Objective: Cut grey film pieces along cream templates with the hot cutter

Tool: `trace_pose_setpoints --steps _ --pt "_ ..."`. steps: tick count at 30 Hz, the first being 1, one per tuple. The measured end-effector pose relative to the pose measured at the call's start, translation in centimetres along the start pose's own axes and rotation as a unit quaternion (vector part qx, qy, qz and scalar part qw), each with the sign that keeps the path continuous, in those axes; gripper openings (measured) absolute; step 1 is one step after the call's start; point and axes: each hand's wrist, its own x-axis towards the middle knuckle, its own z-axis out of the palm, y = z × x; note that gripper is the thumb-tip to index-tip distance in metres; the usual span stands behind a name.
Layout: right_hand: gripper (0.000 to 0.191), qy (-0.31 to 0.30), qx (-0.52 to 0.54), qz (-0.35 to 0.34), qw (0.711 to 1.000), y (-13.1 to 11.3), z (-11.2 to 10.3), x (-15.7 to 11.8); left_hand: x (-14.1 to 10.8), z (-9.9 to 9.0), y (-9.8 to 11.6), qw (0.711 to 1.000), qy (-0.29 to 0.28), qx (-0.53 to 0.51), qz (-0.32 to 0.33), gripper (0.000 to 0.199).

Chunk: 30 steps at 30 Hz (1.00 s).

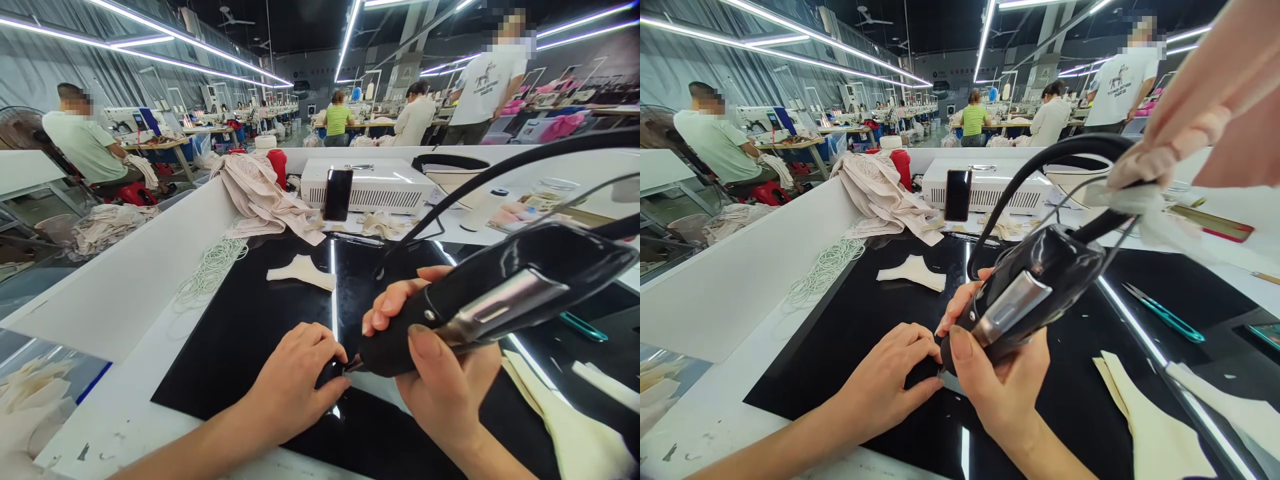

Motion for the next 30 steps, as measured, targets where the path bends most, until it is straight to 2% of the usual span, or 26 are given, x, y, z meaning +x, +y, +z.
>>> trace_pose_setpoints --steps 5,11,19,25,30 --pt "0.032 0.009 -0.017 -0.003 1.000 0.2 0.1 0.1 0.0 -0.2 0.0 1.000 0.007 -0.021 0.010 0.023" --pt "0.033 0.015 -0.020 0.002 1.000 -0.3 -0.1 0.1 0.1 -0.6 -0.2 0.996 0.045 -0.071 0.025 0.023" --pt "0.030 0.006 -0.019 0.011 1.000 -0.2 0.2 -0.6 0.0 -0.3 -0.5 0.996 0.053 -0.071 0.030 0.021" --pt "0.032 0.008 -0.026 0.016 1.000 -0.9 -0.2 -0.2 -0.2 -0.1 -1.0 0.996 0.038 -0.038 0.075 0.032" --pt "0.034 0.030 -0.047 -0.003 0.998 -2.5 -1.5 0.3 -0.6 0.2 -1.4 0.987 0.035 0.032 0.154 0.042"
